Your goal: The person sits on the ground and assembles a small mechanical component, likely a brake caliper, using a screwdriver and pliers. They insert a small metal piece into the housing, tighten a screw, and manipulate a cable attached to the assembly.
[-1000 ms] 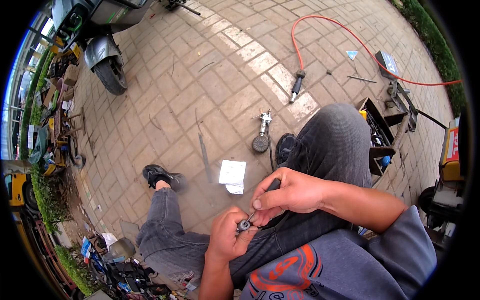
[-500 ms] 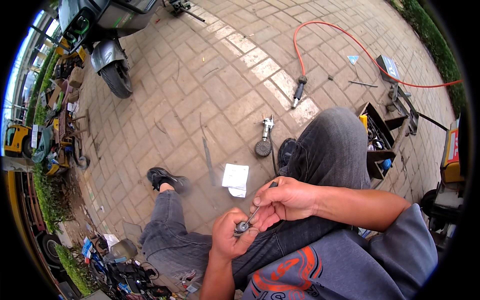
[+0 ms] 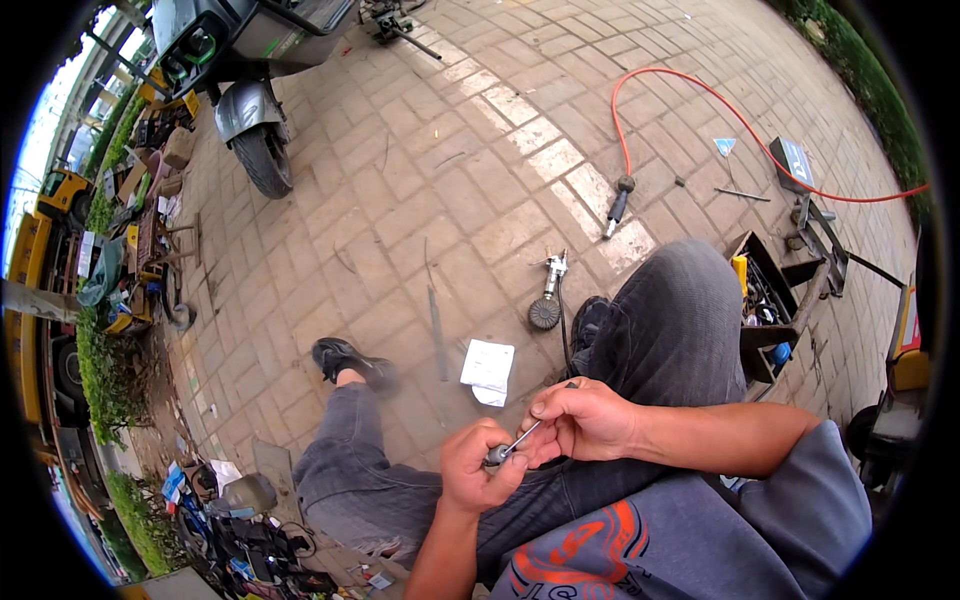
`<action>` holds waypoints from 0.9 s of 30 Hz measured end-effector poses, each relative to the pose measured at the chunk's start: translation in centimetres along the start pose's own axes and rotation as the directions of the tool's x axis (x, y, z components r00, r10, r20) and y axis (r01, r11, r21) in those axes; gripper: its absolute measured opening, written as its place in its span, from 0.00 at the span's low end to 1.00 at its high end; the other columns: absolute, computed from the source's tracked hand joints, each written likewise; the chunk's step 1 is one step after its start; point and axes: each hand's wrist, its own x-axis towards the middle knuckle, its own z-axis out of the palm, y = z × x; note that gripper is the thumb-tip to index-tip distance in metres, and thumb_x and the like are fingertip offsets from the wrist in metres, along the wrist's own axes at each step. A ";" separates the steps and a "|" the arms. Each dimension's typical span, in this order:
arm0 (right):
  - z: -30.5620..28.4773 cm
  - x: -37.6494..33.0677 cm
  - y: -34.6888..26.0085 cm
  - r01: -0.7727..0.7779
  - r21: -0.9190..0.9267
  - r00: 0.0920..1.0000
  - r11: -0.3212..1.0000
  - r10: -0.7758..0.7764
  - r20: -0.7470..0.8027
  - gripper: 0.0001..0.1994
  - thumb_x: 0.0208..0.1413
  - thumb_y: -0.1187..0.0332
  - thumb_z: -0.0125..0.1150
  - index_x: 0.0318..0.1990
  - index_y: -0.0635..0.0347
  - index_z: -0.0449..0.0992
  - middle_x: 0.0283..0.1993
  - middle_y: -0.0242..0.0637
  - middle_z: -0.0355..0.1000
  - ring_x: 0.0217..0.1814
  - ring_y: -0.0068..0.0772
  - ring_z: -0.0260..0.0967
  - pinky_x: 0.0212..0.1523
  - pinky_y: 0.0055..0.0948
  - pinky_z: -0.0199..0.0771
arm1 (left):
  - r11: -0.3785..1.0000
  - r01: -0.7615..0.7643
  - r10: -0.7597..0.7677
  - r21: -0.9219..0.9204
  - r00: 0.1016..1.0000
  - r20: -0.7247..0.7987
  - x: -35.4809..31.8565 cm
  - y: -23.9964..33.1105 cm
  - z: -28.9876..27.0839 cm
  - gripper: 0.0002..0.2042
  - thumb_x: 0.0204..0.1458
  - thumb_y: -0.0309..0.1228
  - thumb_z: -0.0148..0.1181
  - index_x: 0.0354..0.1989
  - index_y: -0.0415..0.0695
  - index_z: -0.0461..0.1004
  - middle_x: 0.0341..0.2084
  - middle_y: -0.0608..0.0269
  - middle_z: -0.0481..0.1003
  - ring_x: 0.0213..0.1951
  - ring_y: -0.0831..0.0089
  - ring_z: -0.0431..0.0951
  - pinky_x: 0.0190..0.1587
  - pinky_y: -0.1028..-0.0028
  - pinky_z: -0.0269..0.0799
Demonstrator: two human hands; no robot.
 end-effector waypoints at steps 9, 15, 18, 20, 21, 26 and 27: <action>0.4 -0.3 1.3 0.096 0.034 0.995 0.995 -0.096 -0.007 0.09 0.55 0.72 0.52 0.35 0.70 0.75 0.34 0.47 0.75 0.37 0.44 0.75 0.43 0.43 0.77 | 0.997 -0.024 0.018 -0.079 0.997 -0.073 -0.1 -0.4 0.3 0.07 0.40 0.23 0.60 0.22 0.40 0.66 0.15 0.62 0.65 0.16 0.74 0.63 0.19 0.76 0.57; -0.9 0.3 1.8 -0.044 0.183 0.985 0.982 0.012 0.172 0.10 0.57 0.68 0.52 0.37 0.68 0.74 0.35 0.45 0.76 0.39 0.40 0.76 0.42 0.37 0.76 | 0.993 -0.061 0.056 -0.104 0.997 -0.046 0.3 -0.2 0.5 0.08 0.39 0.23 0.61 0.21 0.40 0.66 0.14 0.62 0.65 0.16 0.73 0.63 0.19 0.76 0.56; -1.5 0.5 1.9 -0.058 0.192 0.981 0.980 0.020 0.193 0.11 0.58 0.67 0.51 0.38 0.66 0.74 0.37 0.44 0.76 0.38 0.38 0.76 0.42 0.35 0.76 | 0.993 -0.032 0.030 -0.114 0.999 -0.020 0.4 -0.3 0.6 0.08 0.40 0.23 0.62 0.21 0.40 0.66 0.14 0.62 0.65 0.16 0.74 0.63 0.20 0.76 0.57; -1.7 0.6 1.9 -0.061 0.208 0.976 0.976 0.015 0.217 0.12 0.58 0.66 0.50 0.39 0.66 0.74 0.38 0.44 0.76 0.39 0.37 0.75 0.43 0.33 0.75 | 0.989 0.005 -0.006 -0.146 1.000 -0.008 0.4 -0.4 0.7 0.09 0.42 0.25 0.63 0.21 0.40 0.66 0.14 0.64 0.65 0.16 0.74 0.63 0.20 0.76 0.57; -1.7 0.6 1.8 -0.063 0.214 0.972 0.975 0.011 0.234 0.12 0.58 0.65 0.50 0.40 0.66 0.74 0.38 0.45 0.76 0.40 0.37 0.75 0.43 0.33 0.75 | 0.991 0.023 -0.024 -0.132 1.000 -0.006 0.4 -0.5 0.7 0.09 0.43 0.25 0.63 0.23 0.40 0.66 0.16 0.63 0.66 0.17 0.75 0.63 0.21 0.76 0.57; -0.2 0.7 1.3 0.005 0.215 0.993 0.977 -0.030 0.115 0.14 0.59 0.63 0.48 0.39 0.65 0.75 0.40 0.45 0.76 0.44 0.39 0.74 0.47 0.35 0.73 | 0.995 0.046 -0.066 -0.086 0.965 -0.252 0.6 -0.2 1.6 0.10 0.51 0.34 0.60 0.31 0.42 0.67 0.27 0.60 0.67 0.29 0.73 0.65 0.31 0.75 0.61; 0.2 0.7 1.3 0.047 0.196 0.998 0.979 -0.053 0.024 0.15 0.60 0.63 0.47 0.38 0.64 0.76 0.39 0.44 0.76 0.43 0.40 0.74 0.47 0.37 0.73 | 0.989 -0.054 0.086 0.134 0.966 -0.245 0.9 -0.1 1.4 0.11 0.52 0.35 0.59 0.33 0.42 0.67 0.29 0.59 0.67 0.32 0.71 0.66 0.34 0.74 0.62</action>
